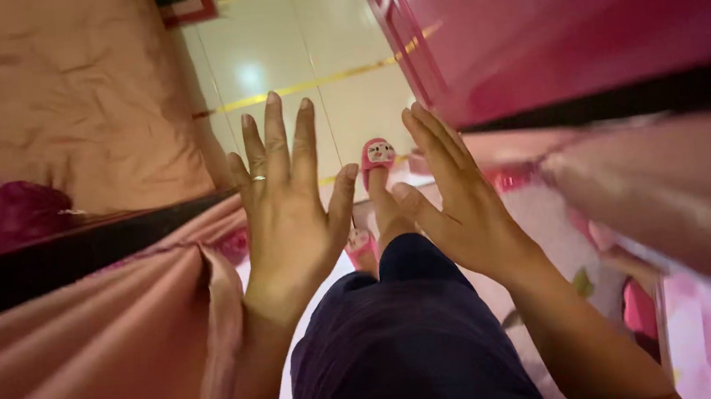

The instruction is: Cleaning up a room by putting away dishes and clothes.

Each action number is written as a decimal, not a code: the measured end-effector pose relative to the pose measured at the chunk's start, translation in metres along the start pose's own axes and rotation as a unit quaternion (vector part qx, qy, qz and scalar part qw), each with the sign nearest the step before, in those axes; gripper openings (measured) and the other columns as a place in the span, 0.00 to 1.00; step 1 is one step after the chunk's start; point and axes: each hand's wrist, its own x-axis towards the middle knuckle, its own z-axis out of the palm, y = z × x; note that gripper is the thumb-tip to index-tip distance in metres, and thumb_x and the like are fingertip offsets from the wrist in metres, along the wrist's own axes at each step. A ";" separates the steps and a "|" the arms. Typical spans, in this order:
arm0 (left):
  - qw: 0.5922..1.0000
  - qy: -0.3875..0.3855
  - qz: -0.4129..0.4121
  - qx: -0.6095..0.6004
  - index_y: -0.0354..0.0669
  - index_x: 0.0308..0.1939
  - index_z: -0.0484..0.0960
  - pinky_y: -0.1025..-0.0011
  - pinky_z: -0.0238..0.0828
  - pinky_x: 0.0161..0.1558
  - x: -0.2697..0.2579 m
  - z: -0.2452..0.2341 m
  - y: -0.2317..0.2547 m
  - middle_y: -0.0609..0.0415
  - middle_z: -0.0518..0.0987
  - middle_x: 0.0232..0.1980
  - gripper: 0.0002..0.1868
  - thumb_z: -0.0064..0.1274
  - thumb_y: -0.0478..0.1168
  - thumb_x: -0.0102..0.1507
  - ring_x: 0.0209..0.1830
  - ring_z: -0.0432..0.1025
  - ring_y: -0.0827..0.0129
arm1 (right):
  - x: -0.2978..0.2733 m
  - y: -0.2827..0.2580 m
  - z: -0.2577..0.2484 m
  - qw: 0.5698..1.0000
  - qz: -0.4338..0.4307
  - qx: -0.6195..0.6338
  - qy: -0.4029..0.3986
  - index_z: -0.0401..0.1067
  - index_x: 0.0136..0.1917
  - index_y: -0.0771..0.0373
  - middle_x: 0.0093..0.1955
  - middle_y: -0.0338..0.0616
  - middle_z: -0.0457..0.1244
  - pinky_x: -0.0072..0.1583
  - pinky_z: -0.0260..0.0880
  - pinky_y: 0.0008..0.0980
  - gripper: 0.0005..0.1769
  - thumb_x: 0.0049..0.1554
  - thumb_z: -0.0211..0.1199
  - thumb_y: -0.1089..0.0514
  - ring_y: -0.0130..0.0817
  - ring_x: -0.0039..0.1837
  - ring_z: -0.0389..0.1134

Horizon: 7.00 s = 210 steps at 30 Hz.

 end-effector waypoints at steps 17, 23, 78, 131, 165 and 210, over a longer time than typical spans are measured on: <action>0.385 0.184 0.008 -0.904 0.50 0.79 0.61 0.51 0.43 0.84 0.207 -0.088 -0.076 0.49 0.60 0.83 0.37 0.40 0.62 0.71 0.85 0.52 0.59 | 0.294 -0.028 -0.100 0.494 0.024 0.868 -0.054 0.53 0.86 0.58 0.86 0.54 0.49 0.86 0.36 0.55 0.45 0.64 0.48 0.33 0.47 0.88 0.45; 0.379 0.237 0.003 -0.894 0.47 0.77 0.63 0.50 0.49 0.80 0.267 -0.116 -0.150 0.46 0.63 0.80 0.35 0.38 0.60 0.71 0.81 0.56 0.57 | 0.377 -0.026 -0.094 0.593 0.041 0.804 -0.015 0.54 0.84 0.57 0.86 0.52 0.50 0.85 0.37 0.54 0.44 0.63 0.48 0.33 0.46 0.87 0.48; 0.918 0.260 -0.296 0.037 0.39 0.72 0.65 0.36 0.39 0.71 0.863 -0.215 -0.528 0.36 0.56 0.79 0.36 0.54 0.51 0.64 0.78 0.47 0.33 | 1.203 -0.055 0.071 0.941 -0.261 -0.121 -0.177 0.58 0.77 0.66 0.83 0.62 0.47 0.78 0.37 0.58 0.35 0.62 0.59 0.50 0.60 0.84 0.40; 0.893 0.261 -0.365 -0.031 0.39 0.74 0.63 0.45 0.41 0.74 1.211 -0.453 -1.031 0.35 0.58 0.78 0.35 0.52 0.51 0.66 0.78 0.50 0.36 | 1.803 -0.204 0.416 0.893 -0.343 -0.097 -0.275 0.59 0.75 0.66 0.80 0.63 0.50 0.77 0.45 0.51 0.36 0.60 0.61 0.46 0.59 0.81 0.46; 0.452 0.463 -0.324 -0.690 0.39 0.70 0.68 0.60 0.63 0.70 1.435 -0.582 -1.426 0.41 0.75 0.65 0.27 0.43 0.50 0.70 0.68 0.69 0.58 | 2.184 -0.321 0.650 0.780 0.166 0.501 -0.335 0.46 0.82 0.62 0.84 0.54 0.46 0.80 0.45 0.47 0.38 0.63 0.48 0.46 0.46 0.84 0.46; 0.845 0.043 -0.531 -0.037 0.37 0.45 0.81 0.48 0.72 0.44 1.436 -0.353 -2.001 0.37 0.82 0.40 0.13 0.49 0.44 0.66 0.42 0.76 0.42 | 2.299 -0.093 0.993 0.925 -0.099 -0.258 -0.260 0.77 0.46 0.60 0.50 0.51 0.71 0.54 0.69 0.51 0.07 0.54 0.64 0.59 0.54 0.52 0.71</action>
